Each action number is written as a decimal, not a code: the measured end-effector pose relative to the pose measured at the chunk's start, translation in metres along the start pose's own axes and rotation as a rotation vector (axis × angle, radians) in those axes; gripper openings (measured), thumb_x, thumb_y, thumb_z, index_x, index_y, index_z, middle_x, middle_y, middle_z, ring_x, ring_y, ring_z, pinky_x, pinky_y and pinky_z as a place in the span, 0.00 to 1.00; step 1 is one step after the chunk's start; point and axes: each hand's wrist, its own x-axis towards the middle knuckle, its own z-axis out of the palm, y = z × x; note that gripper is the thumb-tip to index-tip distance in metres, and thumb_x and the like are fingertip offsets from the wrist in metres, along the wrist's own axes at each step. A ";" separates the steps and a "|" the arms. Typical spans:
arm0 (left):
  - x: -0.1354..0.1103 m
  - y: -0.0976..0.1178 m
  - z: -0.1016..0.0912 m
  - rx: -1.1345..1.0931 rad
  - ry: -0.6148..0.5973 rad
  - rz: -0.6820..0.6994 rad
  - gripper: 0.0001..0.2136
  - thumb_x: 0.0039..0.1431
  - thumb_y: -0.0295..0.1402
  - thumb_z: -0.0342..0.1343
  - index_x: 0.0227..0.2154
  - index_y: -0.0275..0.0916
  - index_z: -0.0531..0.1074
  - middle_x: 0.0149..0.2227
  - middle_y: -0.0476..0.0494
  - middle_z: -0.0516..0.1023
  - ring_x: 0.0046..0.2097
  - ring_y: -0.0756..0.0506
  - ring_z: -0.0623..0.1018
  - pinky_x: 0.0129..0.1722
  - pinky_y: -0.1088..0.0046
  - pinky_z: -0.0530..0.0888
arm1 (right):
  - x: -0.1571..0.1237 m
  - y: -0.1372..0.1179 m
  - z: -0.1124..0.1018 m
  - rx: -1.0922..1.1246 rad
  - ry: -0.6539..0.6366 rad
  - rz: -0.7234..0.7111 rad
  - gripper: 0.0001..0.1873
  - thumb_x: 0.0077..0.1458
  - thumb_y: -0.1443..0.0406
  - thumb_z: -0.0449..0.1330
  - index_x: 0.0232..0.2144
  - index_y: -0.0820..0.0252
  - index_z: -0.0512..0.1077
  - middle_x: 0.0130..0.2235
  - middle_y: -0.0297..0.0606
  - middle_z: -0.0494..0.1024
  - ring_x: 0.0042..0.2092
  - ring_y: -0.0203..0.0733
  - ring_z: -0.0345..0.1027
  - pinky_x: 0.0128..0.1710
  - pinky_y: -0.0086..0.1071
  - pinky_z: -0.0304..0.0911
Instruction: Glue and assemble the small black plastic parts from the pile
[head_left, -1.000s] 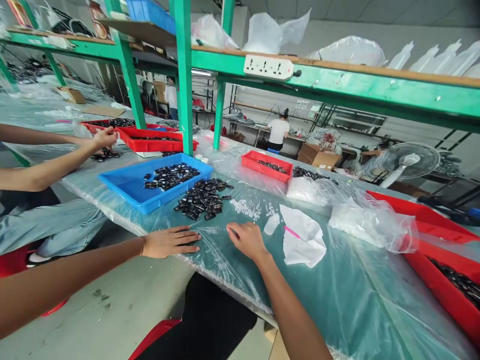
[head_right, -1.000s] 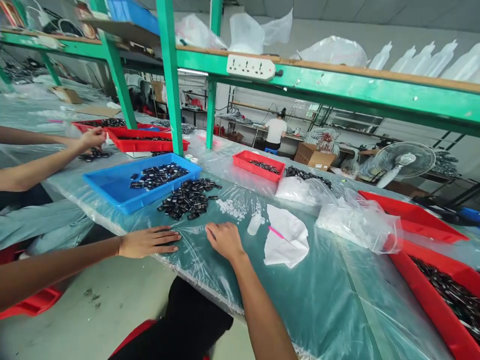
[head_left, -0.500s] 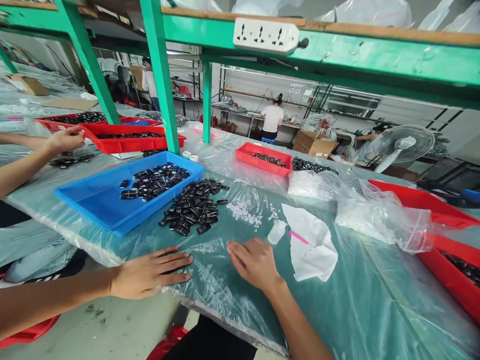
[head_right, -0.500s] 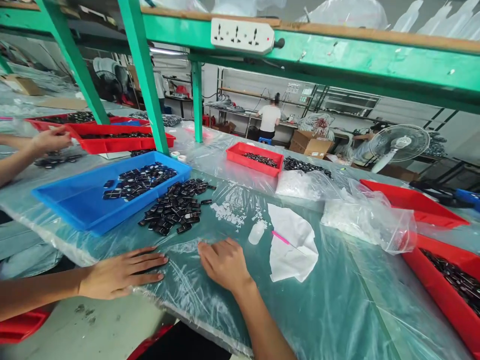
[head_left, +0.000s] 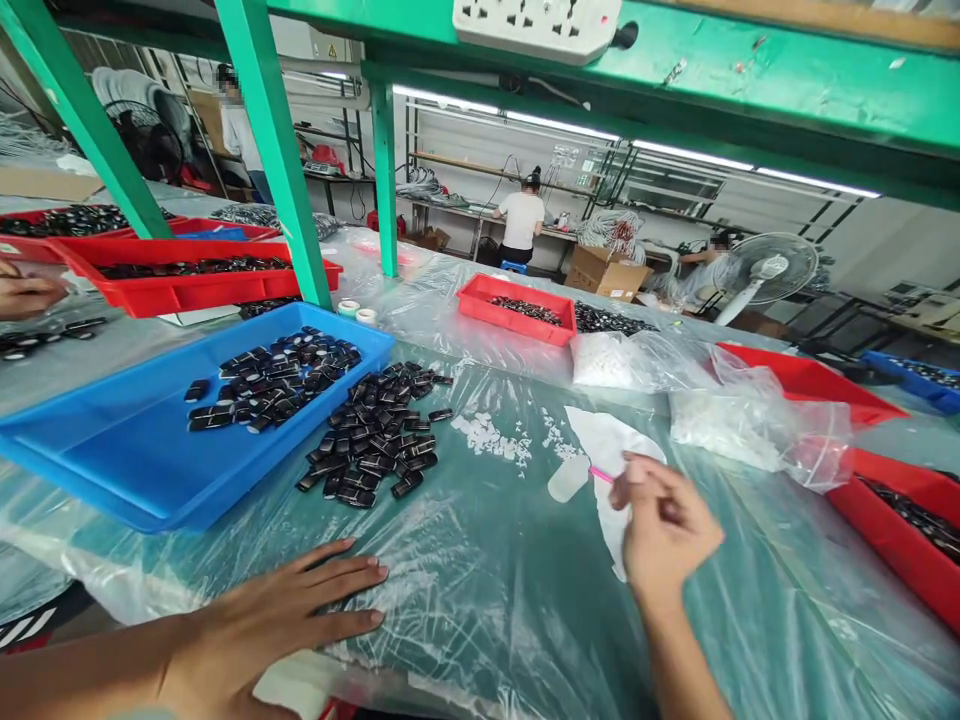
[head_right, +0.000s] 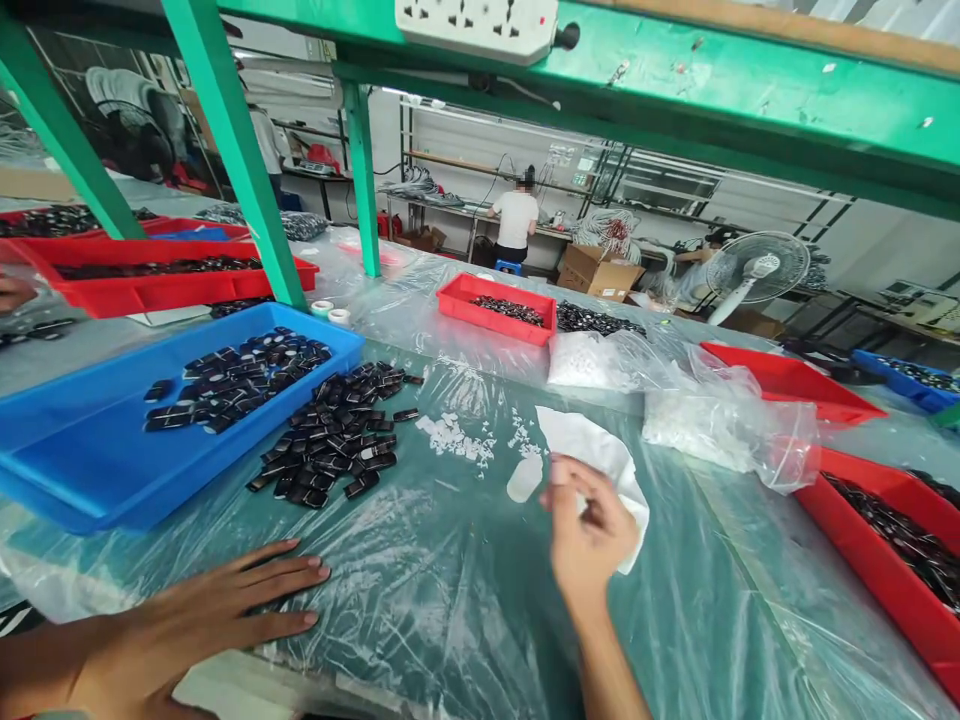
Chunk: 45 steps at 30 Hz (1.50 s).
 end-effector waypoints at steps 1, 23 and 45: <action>0.000 -0.001 -0.004 -0.006 -0.002 0.030 0.37 0.53 0.47 0.54 0.63 0.48 0.48 0.65 0.45 0.49 0.63 0.36 0.56 0.62 0.55 0.51 | 0.005 0.003 -0.004 0.047 0.055 0.149 0.08 0.56 0.65 0.56 0.36 0.62 0.71 0.20 0.30 0.68 0.20 0.33 0.61 0.25 0.30 0.61; 0.287 -0.055 -0.021 0.042 0.336 -0.334 0.12 0.59 0.35 0.49 0.41 0.36 0.72 0.44 0.35 0.73 0.48 0.37 0.71 0.49 0.58 0.67 | 0.005 0.107 -0.004 -0.623 -0.479 0.200 0.15 0.58 0.62 0.49 0.38 0.61 0.74 0.36 0.41 0.76 0.31 0.42 0.68 0.36 0.38 0.62; 0.308 -0.065 -0.008 -0.449 0.432 -0.273 0.18 0.61 0.45 0.48 0.35 0.33 0.70 0.34 0.45 0.73 0.34 0.48 0.73 0.36 0.68 0.71 | 0.008 0.119 0.002 -0.661 -0.621 0.093 0.06 0.55 0.68 0.57 0.34 0.60 0.74 0.37 0.35 0.74 0.42 0.40 0.66 0.45 0.37 0.59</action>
